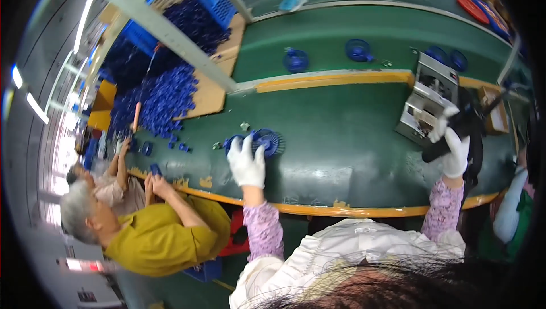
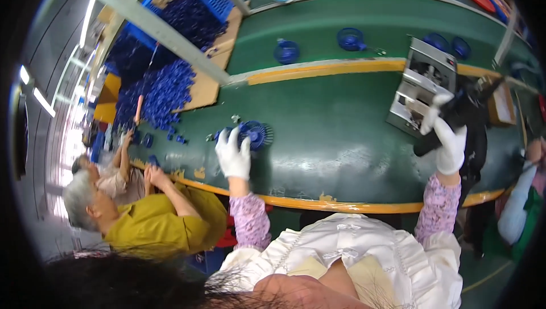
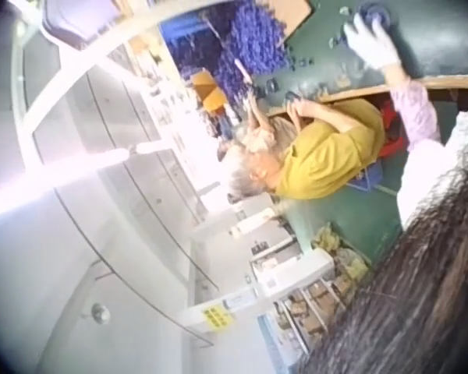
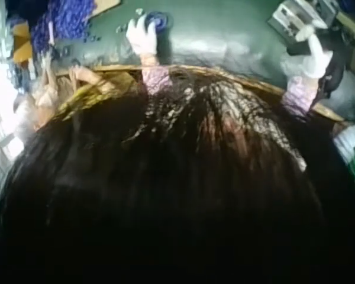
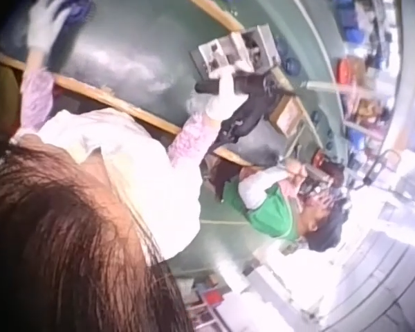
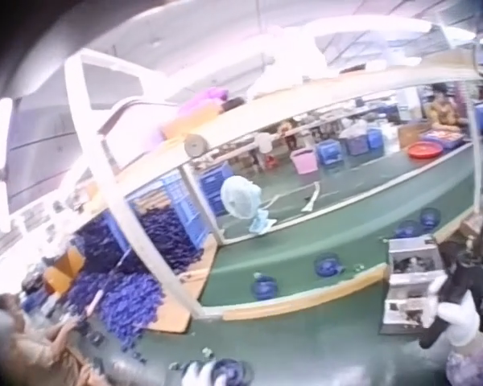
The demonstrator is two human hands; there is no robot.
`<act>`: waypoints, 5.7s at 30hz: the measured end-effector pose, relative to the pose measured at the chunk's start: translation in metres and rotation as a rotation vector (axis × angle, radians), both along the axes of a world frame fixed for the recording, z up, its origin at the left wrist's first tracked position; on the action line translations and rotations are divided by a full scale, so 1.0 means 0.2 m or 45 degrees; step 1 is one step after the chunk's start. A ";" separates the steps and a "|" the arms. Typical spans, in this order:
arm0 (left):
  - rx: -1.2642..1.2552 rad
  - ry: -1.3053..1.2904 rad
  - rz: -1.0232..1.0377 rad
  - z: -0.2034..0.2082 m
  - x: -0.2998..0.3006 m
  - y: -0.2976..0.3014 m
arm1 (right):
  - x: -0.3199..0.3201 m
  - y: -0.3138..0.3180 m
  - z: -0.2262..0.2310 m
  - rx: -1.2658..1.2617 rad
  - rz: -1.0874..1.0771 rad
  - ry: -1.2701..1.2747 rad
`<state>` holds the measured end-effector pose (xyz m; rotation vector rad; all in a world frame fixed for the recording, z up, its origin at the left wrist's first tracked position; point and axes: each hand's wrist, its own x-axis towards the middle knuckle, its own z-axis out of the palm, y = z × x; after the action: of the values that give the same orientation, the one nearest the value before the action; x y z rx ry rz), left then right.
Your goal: The person assembles portable fans by placing circuit boards into fan grilles and driving screws into them with an electric screwdriver, then pushing the assembled parts along the workstation.
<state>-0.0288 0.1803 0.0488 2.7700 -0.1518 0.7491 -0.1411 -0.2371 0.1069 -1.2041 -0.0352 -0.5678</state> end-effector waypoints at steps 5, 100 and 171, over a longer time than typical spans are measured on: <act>0.051 0.389 -0.063 -0.10 -0.06 0.02 | 0.07 -0.01 0.10 -0.107 -0.005 -0.126; 0.127 0.685 -1.585 -0.03 -0.41 -1.09 | 0.10 0.19 -0.02 0.102 -0.007 -0.146; -0.029 -0.175 0.315 -0.03 0.30 -0.47 | 0.09 0.09 0.05 -0.018 -0.179 -0.223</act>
<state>0.0310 0.0857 0.0433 2.7455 0.1762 0.9953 -0.1236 -0.2198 0.1160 -1.1740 -0.1037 -0.7964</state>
